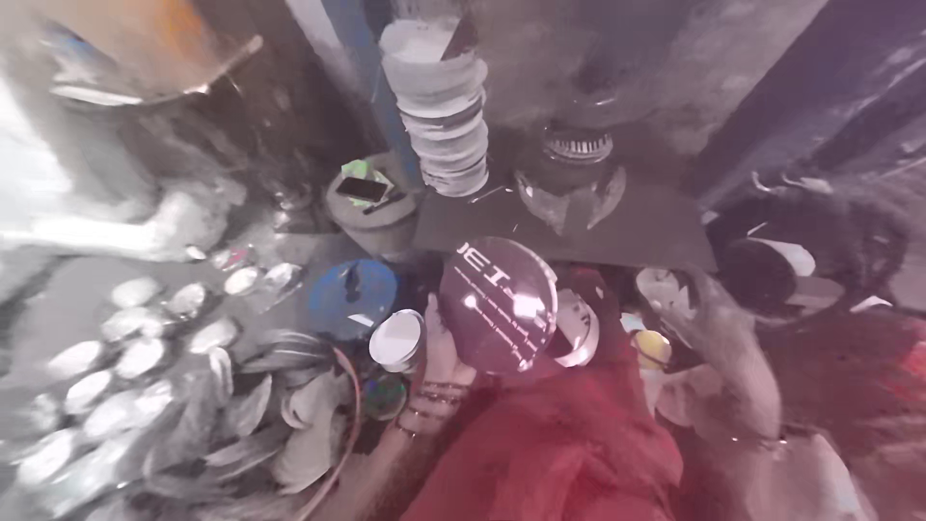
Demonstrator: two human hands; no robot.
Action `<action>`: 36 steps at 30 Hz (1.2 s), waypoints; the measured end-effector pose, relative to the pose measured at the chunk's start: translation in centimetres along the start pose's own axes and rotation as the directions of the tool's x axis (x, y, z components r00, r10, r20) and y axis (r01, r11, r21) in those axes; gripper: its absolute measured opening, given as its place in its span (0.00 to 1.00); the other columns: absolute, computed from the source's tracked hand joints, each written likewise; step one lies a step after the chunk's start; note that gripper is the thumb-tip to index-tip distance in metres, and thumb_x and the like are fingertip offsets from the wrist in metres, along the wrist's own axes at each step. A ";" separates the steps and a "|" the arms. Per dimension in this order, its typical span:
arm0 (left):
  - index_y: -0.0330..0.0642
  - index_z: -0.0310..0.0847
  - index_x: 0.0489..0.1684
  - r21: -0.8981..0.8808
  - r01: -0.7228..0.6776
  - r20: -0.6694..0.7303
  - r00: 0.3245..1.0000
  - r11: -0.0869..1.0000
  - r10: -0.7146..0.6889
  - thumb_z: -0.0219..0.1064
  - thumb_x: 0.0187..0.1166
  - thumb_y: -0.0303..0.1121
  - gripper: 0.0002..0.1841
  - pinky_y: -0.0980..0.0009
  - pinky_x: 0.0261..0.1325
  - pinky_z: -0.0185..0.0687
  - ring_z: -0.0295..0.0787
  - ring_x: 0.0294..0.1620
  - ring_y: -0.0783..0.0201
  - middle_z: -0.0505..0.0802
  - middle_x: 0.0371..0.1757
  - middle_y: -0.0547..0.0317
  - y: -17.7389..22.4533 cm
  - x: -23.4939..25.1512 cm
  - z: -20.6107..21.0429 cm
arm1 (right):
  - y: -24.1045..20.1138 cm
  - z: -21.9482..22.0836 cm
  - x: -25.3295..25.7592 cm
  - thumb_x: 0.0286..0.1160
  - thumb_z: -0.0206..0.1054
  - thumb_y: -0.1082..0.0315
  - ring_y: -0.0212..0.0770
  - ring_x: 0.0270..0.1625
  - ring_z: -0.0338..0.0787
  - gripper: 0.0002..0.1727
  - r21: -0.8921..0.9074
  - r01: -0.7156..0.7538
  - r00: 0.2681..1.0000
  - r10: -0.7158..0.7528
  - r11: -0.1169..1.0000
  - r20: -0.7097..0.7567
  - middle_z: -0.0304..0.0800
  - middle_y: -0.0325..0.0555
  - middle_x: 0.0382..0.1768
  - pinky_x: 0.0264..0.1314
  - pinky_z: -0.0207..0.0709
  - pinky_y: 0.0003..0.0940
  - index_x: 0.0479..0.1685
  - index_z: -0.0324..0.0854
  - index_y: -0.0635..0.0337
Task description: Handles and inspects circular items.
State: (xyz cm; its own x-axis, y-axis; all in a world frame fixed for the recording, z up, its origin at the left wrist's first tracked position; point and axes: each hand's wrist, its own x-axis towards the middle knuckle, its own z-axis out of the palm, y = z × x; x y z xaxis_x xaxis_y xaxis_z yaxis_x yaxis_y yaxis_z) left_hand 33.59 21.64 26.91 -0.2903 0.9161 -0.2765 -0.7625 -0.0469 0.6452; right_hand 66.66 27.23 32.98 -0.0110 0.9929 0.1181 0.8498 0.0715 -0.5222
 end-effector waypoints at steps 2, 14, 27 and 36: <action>0.51 0.78 0.62 -0.039 -0.030 0.013 0.999 0.999 0.030 0.41 0.91 0.54 0.23 0.61 0.54 0.90 0.92 0.53 0.65 0.93 0.50 0.61 -0.6 -0.1 1.2 | -2.7 2.2 -0.7 0.82 0.60 0.47 0.40 0.63 0.88 0.38 0.322 0.143 0.990 -0.141 0.936 -0.027 0.88 0.54 0.64 0.65 0.82 0.40 0.83 0.66 0.67; 0.37 0.65 0.73 0.167 -0.219 0.116 0.973 0.961 0.201 0.44 0.90 0.30 0.18 0.70 0.59 0.89 0.91 0.52 0.70 0.92 0.50 0.59 0.1 -3.9 4.1 | -7.0 10.6 -1.7 0.78 0.64 0.70 0.28 0.45 0.93 0.27 0.995 -0.035 0.983 -0.175 0.092 0.051 0.92 0.37 0.46 0.52 0.89 0.27 0.74 0.61 0.67; 0.41 0.62 0.74 0.184 -0.205 -0.008 0.978 0.961 0.210 0.41 0.92 0.32 0.17 0.65 0.54 0.92 0.93 0.50 0.65 0.92 0.50 0.58 1.8 -4.4 2.4 | -5.8 9.2 -1.4 0.78 0.66 0.60 0.25 0.52 0.90 0.28 0.926 -0.101 0.953 -0.231 0.364 0.195 0.91 0.37 0.55 0.55 0.86 0.24 0.73 0.69 0.67; 0.40 0.67 0.71 0.244 -0.268 -0.052 0.956 0.932 0.289 0.43 0.92 0.34 0.17 0.70 0.56 0.90 0.91 0.50 0.71 0.92 0.49 0.63 1.8 -5.2 1.4 | -6.5 10.5 -2.0 0.81 0.62 0.66 0.25 0.40 0.91 0.10 0.957 -0.135 0.972 -0.151 0.256 0.178 0.92 0.33 0.39 0.45 0.88 0.22 0.54 0.79 0.60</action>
State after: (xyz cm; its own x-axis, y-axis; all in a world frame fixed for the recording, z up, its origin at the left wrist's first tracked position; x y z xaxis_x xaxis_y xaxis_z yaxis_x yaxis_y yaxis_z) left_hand 34.49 17.32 30.50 -0.5277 0.8416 -0.1153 -0.4916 -0.1919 0.8494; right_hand 55.57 25.78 27.27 -0.2325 0.9716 0.0438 -0.2852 -0.0251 -0.9581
